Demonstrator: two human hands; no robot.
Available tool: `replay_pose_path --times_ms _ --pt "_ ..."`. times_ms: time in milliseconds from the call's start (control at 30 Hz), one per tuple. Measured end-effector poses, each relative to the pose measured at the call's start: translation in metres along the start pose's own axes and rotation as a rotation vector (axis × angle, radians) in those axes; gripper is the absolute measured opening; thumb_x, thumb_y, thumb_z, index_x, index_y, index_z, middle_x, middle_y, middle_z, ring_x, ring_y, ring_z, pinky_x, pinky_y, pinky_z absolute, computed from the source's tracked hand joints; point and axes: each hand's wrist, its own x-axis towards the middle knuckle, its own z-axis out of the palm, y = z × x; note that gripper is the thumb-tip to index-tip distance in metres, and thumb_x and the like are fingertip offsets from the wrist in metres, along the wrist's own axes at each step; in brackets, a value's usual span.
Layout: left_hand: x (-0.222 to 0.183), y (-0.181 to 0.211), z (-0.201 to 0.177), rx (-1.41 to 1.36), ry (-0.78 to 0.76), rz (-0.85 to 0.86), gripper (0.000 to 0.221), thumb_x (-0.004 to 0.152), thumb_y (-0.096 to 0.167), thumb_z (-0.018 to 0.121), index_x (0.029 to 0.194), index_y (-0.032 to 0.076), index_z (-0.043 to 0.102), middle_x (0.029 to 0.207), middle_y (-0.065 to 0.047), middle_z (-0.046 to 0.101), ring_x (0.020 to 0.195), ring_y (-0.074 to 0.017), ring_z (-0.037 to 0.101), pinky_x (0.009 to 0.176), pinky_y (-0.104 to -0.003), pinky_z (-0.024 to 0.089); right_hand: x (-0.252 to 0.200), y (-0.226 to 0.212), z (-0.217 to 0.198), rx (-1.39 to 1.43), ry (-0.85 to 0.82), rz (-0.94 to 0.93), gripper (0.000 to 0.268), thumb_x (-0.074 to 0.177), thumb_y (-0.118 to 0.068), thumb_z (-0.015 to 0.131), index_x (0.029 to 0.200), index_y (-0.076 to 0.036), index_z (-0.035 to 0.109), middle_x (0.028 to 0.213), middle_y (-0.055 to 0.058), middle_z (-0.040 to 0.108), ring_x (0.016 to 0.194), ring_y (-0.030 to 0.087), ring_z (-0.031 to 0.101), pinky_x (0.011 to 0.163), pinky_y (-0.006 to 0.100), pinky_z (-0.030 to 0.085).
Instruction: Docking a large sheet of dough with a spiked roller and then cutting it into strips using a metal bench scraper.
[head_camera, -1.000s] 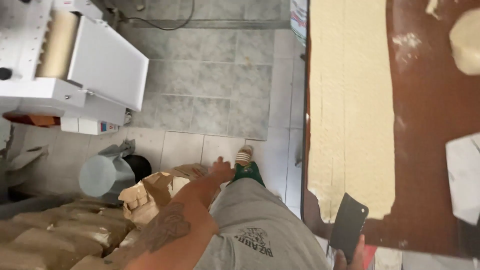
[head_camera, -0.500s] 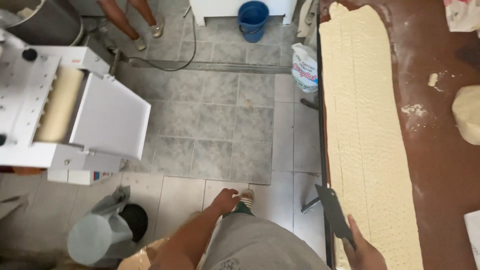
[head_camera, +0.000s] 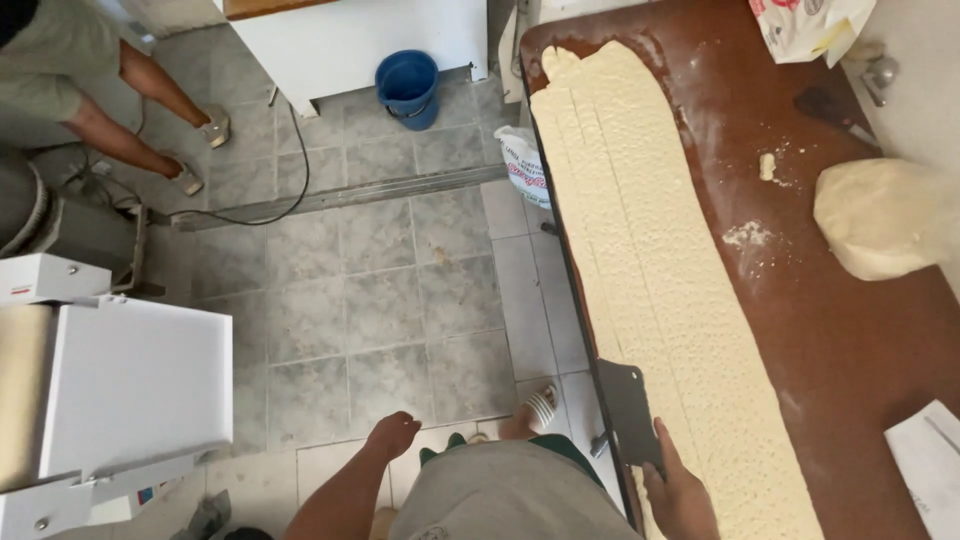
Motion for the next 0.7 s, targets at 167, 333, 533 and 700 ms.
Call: replay_pose_path --times_ms 167,333,533,700 --pt "-0.040 0.155 -0.054 -0.026 0.005 0.257 0.057 0.100 0.050 0.049 0.146 0.017 0.057 0.154 -0.007 0.052 0.137 -0.0293 0.054 0.115 -0.042 0.042 0.040 -0.071 -0.071 0.115 -0.086 0.020 0.081 0.102 -0.025 0.048 0.168 -0.037 0.004 0.071 0.016 0.067 0.060 0.027 0.058 0.061 0.036 0.043" --pt "-0.037 0.232 -0.102 -0.052 0.107 0.443 0.058 0.100 0.047 0.048 0.146 0.013 0.055 0.148 -0.013 0.057 0.133 -0.0307 0.056 0.112 -0.043 0.044 0.119 -0.087 -0.095 0.028 0.039 -0.231 0.080 0.100 -0.026 0.052 0.168 -0.028 0.009 0.060 0.008 0.058 0.052 0.022 0.052 0.054 0.036 0.041" --pt "-0.014 0.316 -0.189 0.224 0.171 0.469 0.062 0.101 0.037 0.055 0.157 0.020 0.036 0.153 -0.017 0.043 0.132 -0.0381 0.052 0.106 -0.054 0.048 0.148 -0.175 -0.160 0.307 0.051 0.032 0.081 0.099 -0.021 0.043 0.171 -0.034 0.008 0.081 0.016 0.071 0.066 0.030 0.061 0.068 0.042 0.050" --pt "0.088 0.409 -0.257 0.366 0.537 0.713 0.059 0.098 0.030 0.058 0.153 0.017 0.044 0.164 -0.018 0.033 0.153 -0.0399 0.026 0.115 -0.061 0.033 0.208 -0.238 -0.186 0.350 -0.002 0.244 0.084 0.095 -0.017 0.042 0.171 -0.037 0.014 0.076 0.017 0.068 0.067 0.029 0.058 0.069 0.041 0.045"
